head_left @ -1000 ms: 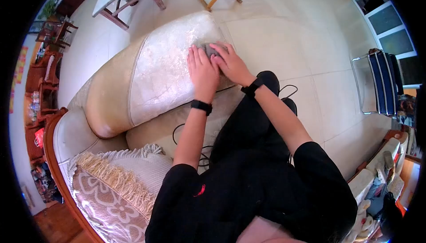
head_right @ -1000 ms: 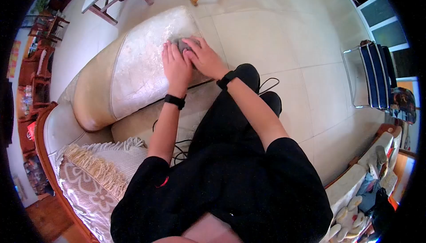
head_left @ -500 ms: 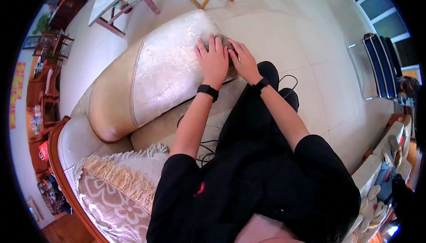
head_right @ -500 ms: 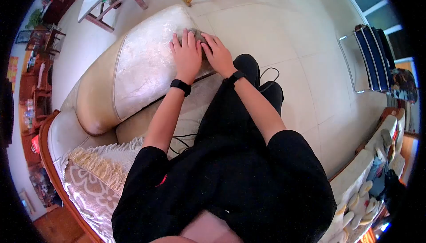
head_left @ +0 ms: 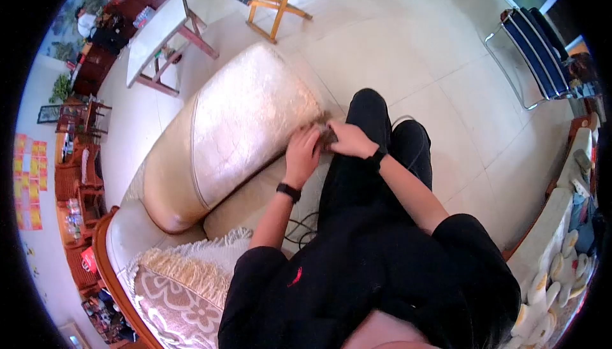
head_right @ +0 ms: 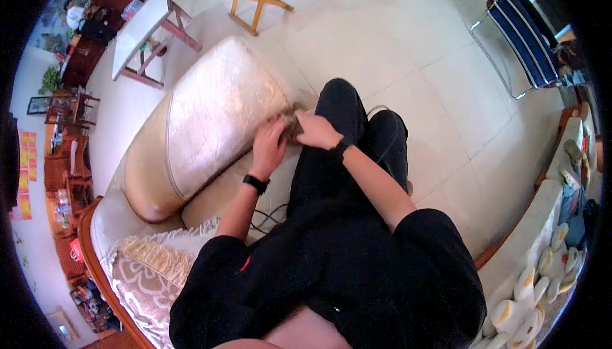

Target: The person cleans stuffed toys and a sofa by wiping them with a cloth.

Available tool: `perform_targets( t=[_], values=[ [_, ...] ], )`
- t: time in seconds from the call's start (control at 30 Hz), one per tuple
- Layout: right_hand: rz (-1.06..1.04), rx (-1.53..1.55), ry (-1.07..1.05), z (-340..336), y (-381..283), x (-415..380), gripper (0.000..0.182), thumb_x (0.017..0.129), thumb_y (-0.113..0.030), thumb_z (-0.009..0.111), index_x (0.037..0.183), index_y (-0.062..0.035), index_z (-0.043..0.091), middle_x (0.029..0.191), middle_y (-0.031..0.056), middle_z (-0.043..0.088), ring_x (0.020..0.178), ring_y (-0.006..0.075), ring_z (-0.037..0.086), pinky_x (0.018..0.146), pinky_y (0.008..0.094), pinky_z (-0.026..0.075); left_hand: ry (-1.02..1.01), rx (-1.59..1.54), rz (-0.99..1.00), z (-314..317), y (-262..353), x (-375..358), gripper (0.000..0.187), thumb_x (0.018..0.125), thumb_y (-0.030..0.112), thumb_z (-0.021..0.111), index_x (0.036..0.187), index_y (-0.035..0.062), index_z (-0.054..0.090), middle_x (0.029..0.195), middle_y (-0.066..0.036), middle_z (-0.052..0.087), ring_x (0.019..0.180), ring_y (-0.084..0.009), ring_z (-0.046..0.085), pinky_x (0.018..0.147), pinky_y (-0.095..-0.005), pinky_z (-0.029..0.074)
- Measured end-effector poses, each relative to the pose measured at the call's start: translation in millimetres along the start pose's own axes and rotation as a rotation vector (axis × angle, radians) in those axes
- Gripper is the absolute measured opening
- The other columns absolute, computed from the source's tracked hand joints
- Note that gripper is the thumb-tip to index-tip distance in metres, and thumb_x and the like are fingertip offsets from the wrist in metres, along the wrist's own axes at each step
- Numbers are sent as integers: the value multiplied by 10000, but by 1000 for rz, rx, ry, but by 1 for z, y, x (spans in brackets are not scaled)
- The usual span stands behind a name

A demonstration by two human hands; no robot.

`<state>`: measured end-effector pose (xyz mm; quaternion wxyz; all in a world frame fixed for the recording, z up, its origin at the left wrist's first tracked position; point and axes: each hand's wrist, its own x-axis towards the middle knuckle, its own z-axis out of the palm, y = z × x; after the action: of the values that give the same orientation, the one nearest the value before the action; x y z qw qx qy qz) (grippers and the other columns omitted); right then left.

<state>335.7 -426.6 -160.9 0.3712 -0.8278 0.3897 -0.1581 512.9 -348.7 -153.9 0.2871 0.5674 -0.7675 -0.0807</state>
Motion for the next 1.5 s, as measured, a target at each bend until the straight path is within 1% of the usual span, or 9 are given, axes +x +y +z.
perform_targets(
  t=[0.33, 0.63, 1.17, 1.23, 1.3, 1.4, 1.43, 1.47, 1.5],
  values=[
    [39, 1115, 137, -20, 23, -1, 367, 763, 25, 655, 1112, -47, 567, 1036, 6, 595, 980, 115, 545, 857, 272, 456, -62, -33, 278, -62, 28, 45, 500, 754, 74, 649, 1238, 157, 555, 1357, -93, 510, 1130, -263, 548, 924, -382, 428],
    [100, 740, 250, -30, 10, 1, 372, 797, -152, 742, 1097, -37, 554, 1033, 53, 581, 978, 165, 534, 885, 307, 429, -297, 362, 165, -69, -27, 93, 459, 811, 314, 625, 1252, 194, 590, 1383, -29, 500, 1265, -257, 462, 1066, -460, 296],
    [610, 1798, -125, -58, 36, 43, 390, 772, -13, 684, 1115, -110, 526, 1142, 30, 476, 1097, 168, 506, 954, 294, 387, -430, 520, 385, -63, -61, 70, 507, 699, 447, 654, 1195, 346, 619, 1449, -1, 393, 1383, -268, 245, 1118, -518, 138],
    [997, 2206, 4, -71, 35, 60, 531, 667, 70, 665, 1160, -105, 573, 1282, 130, 459, 1236, 276, 442, 1038, 359, 356, -580, 552, 302, -64, -61, 62, 544, 701, 453, 653, 1229, 337, 595, 1476, -1, 352, 1394, -293, 207, 1104, -552, 131],
    [265, 1158, 113, -80, 46, 45, 578, 641, 69, 679, 1188, -85, 575, 1301, 159, 455, 1259, 302, 430, 1057, 367, 346, -552, 526, 294, -58, -61, 53, 573, 768, 469, 601, 1324, 380, 494, 1479, 38, 350, 1389, -264, 236, 1071, -578, 171],
    [241, 836, 198, -123, 41, 34, 611, 605, 67, 695, 1185, -91, 581, 1341, 183, 420, 1277, 322, 412, 1058, 358, 338, -666, 872, 314, -50, -56, 51, 556, 828, 466, 534, 1362, 332, 454, 1513, -30, 285, 1421, -338, 109, 1049, -675, 59],
    [304, 747, 166, -143, 38, 26, 634, 592, 78, 688, 1193, -96, 582, 1351, 190, 410, 1292, 328, 397, 1062, 351, 328, -721, 969, 299, -47, -34, 72, 562, 854, 445, 500, 1392, 300, 423, 1532, -69, 245, 1434, -377, 30, 1030, -720, -24],
    [546, 1131, 187, -163, 36, 21, 600, 670, -33, 709, 1242, -38, 526, 1321, 174, 445, 1284, 294, 399, 1048, 342, 340, -1269, 674, -308, -25, -3, 94, 559, 924, 494, 375, 1447, 306, 315, 1512, -99, 276, 1409, -449, 75, 986, -764, -51],
    [809, 1506, 318, -188, 31, 17, 624, 748, -145, 730, 1291, 20, 470, 1291, 158, 480, 1275, 260, 402, 1033, 332, 352, -1011, -98, -615, 27, -10, 99, 551, 946, 532, 323, 1398, 223, 389, 1375, -115, 418, 1289, -366, 285, 1009, -604, 155]
  ],
)
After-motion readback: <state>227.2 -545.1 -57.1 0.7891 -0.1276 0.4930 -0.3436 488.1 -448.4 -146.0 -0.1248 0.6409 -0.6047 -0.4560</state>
